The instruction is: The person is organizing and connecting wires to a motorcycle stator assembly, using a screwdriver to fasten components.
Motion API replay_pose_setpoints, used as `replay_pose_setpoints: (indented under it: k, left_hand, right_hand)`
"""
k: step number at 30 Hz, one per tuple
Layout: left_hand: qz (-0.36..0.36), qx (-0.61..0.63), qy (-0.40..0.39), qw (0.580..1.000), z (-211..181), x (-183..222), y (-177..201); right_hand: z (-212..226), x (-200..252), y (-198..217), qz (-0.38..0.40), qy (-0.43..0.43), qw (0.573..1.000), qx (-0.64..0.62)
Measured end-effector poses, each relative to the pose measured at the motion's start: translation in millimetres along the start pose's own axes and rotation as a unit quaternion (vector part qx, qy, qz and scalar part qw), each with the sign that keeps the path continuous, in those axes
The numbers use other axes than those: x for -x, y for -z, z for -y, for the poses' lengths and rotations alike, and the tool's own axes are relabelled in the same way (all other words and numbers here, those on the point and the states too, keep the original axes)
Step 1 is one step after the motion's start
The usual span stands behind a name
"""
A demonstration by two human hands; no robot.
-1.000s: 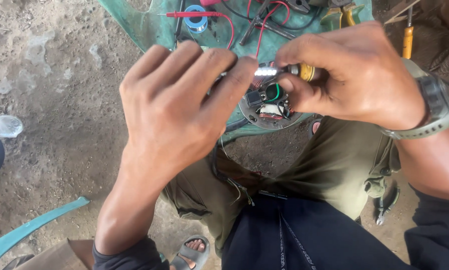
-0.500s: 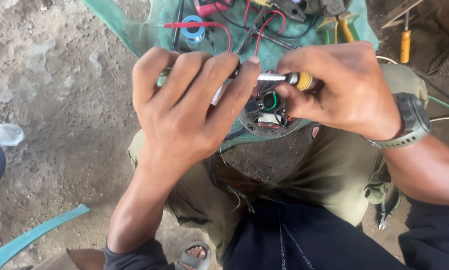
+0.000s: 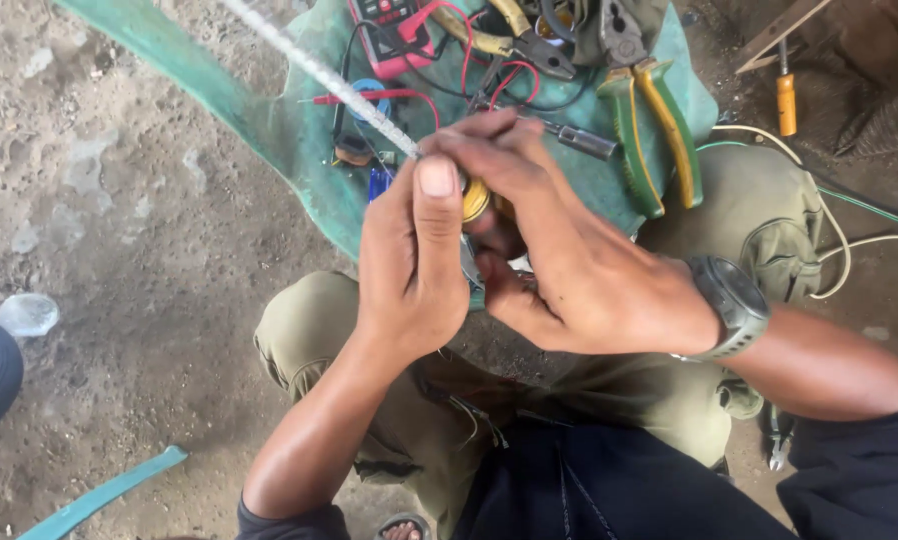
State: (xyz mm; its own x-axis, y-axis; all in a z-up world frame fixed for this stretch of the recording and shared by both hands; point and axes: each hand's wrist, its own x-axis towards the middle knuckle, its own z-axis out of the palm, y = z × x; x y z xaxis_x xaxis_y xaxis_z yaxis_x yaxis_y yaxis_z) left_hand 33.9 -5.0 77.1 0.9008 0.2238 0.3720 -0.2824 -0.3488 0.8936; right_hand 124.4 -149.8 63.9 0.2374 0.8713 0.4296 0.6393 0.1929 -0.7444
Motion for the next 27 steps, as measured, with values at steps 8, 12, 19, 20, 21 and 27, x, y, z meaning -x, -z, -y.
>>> replay_pose_setpoints:
  k: [8,12,19,20,21,27]
  left_hand:
    - [-0.151,0.211,0.067,0.964,11.0,-13.0,6.0]
    - [-0.112,0.185,0.153,0.964,21.4,-8.0,11.2]
    - [-0.040,0.098,0.038,0.994,31.7,-1.2,16.1]
    - [-0.050,0.098,0.043,0.993,33.5,-1.0,15.6]
    - [-0.060,0.098,0.047,0.992,35.4,-0.9,15.1]
    - [-0.077,0.168,0.138,0.973,35.9,-4.8,13.9]
  right_hand:
    - [-23.5,32.4,44.5,-0.133,-0.064,0.946,0.288]
    - [-66.5,65.5,53.6,-0.093,-0.185,0.844,0.495]
    - [-59.2,57.6,64.2,-0.025,-0.310,0.880,0.358]
    - [-59.4,58.4,64.1,-0.028,-0.317,0.881,0.350]
    - [-59.7,59.3,63.9,-0.031,-0.323,0.882,0.342]
    - [-63.5,75.1,54.0,-0.134,-0.258,0.884,0.367]
